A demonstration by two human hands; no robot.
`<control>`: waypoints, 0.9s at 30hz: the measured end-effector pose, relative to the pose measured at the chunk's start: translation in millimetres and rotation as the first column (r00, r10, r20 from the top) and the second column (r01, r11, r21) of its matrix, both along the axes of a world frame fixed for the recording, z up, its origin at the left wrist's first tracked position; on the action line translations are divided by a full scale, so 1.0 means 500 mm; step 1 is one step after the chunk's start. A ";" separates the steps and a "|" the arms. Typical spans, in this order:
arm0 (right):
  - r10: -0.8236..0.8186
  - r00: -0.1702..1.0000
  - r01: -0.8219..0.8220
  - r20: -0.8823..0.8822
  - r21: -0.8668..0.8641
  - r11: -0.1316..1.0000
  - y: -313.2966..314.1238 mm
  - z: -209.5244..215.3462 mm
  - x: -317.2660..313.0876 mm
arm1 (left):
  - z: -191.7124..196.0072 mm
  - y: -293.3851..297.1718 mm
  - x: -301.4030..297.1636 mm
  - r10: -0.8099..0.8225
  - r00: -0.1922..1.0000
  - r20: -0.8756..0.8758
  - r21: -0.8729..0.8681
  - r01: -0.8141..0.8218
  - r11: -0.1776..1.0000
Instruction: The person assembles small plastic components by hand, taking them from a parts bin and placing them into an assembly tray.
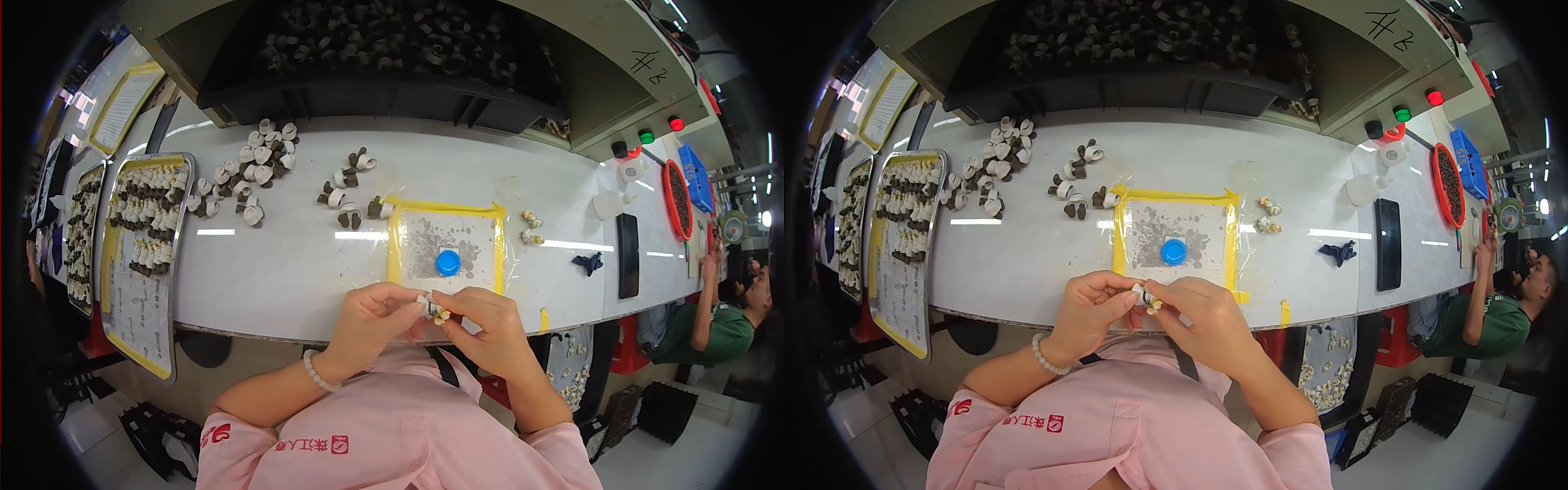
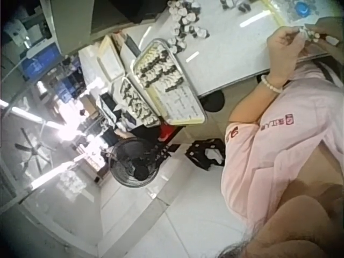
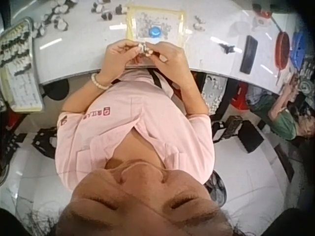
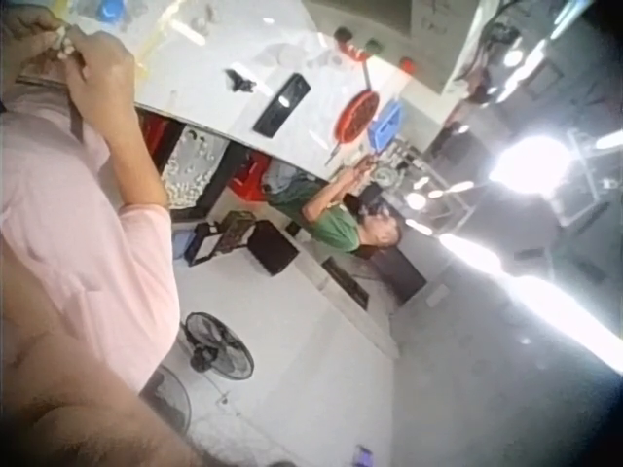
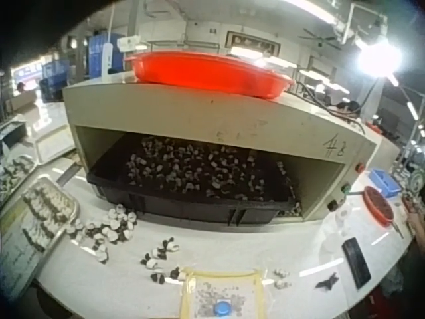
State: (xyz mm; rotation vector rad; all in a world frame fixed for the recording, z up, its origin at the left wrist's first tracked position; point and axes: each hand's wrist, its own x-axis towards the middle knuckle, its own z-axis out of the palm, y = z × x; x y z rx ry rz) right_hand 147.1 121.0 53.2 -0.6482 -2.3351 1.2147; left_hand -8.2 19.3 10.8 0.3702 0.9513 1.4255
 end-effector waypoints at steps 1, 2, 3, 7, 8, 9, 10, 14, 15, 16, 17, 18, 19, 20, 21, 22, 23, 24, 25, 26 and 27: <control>-0.009 1.000 0.009 0.001 -0.005 1.000 -0.001 -0.002 0.002 | 0.001 0.000 0.000 0.001 1.000 0.001 -0.001 -0.001 1.000; -0.008 1.000 0.008 0.001 -0.005 1.000 -0.002 -0.004 0.002 | 0.002 0.000 0.000 -0.003 1.000 -0.007 -0.009 0.003 1.000; -0.012 1.000 0.012 -0.004 -0.001 1.000 -0.002 -0.005 0.003 | 0.002 0.000 0.001 -0.008 1.000 -0.016 -0.018 0.007 1.000; -0.017 1.000 0.017 -0.010 0.015 1.000 -0.002 -0.009 0.005 | 0.000 0.001 0.002 -0.005 1.000 -0.031 0.002 0.005 1.000; -0.017 1.000 0.017 -0.010 0.015 1.000 -0.002 -0.011 0.005 | 0.001 0.001 0.002 -0.004 0.999 -0.034 -0.005 0.004 1.000; -0.018 1.000 0.018 -0.017 0.013 1.000 -0.002 -0.012 0.005 | 0.001 0.001 0.002 -0.003 0.999 -0.036 -0.012 0.002 1.000; -0.018 1.000 0.018 -0.025 0.011 1.000 -0.002 -0.013 0.005 | 0.001 0.001 0.002 -0.003 0.999 -0.036 -0.012 0.003 1.000; -0.023 1.000 0.023 -0.017 0.012 1.000 -0.003 -0.011 0.003 | 0.000 0.001 0.002 -0.008 0.998 -0.059 -0.010 0.007 1.000; -0.026 0.999 0.027 -0.023 0.021 0.999 -0.005 -0.011 0.002 | -0.001 0.000 0.002 -0.005 0.998 -0.060 -0.001 0.005 1.000; -0.030 0.999 0.031 -0.029 0.030 0.999 -0.006 -0.010 0.002 | -0.001 0.000 0.002 -0.005 0.998 -0.060 0.000 0.005 1.000; -0.030 0.999 0.031 -0.029 0.030 0.999 -0.006 -0.010 0.002 | -0.001 -0.001 0.002 -0.003 0.999 -0.047 0.009 0.004 1.000; -0.031 0.999 0.032 -0.029 0.029 0.999 -0.006 -0.010 0.001 | -0.002 0.000 0.002 -0.002 0.999 -0.035 0.018 0.003 1.000; -0.032 0.999 0.033 -0.029 0.028 0.999 -0.005 -0.011 0.000 | -0.001 0.000 0.001 -0.003 0.999 -0.035 0.018 0.004 1.000; -0.033 0.999 0.034 -0.029 0.028 0.999 -0.005 -0.011 0.001 | -0.001 0.000 0.001 -0.006 1.000 -0.031 0.009 0.007 1.000; -0.034 0.999 0.034 -0.026 0.025 0.999 -0.006 -0.012 0.002 | 0.000 0.000 0.001 -0.009 1.000 -0.026 -0.001 0.009 1.000; -0.034 0.999 0.035 -0.023 0.023 0.999 -0.006 -0.012 0.003 | 0.001 0.000 0.000 -0.009 1.000 -0.026 -0.002 0.009 1.000; -0.035 0.999 0.035 -0.023 0.022 0.999 -0.006 -0.012 0.002 | 0.002 0.000 -0.001 -0.018 1.000 -0.024 -0.004 0.018 1.000; -0.034 0.999 0.035 -0.027 0.031 0.999 -0.006 -0.011 0.001 | 0.002 0.001 -0.002 -0.028 0.999 -0.021 -0.005 0.028 1.000; -0.034 0.999 0.035 -0.032 0.040 0.999 -0.006 -0.010 0.000 | 0.002 0.001 -0.003 -0.028 0.999 -0.020 -0.006 0.028 1.000; -0.034 0.999 0.036 -0.031 0.039 0.999 -0.005 -0.010 0.000 | 0.001 0.001 -0.003 -0.029 1.000 -0.009 -0.004 0.029 1.000; -0.033 0.999 0.034 -0.036 0.044 0.998 -0.005 -0.009 -0.002 | 0.001 0.002 -0.004 -0.030 1.000 0.001 -0.002 0.030 1.000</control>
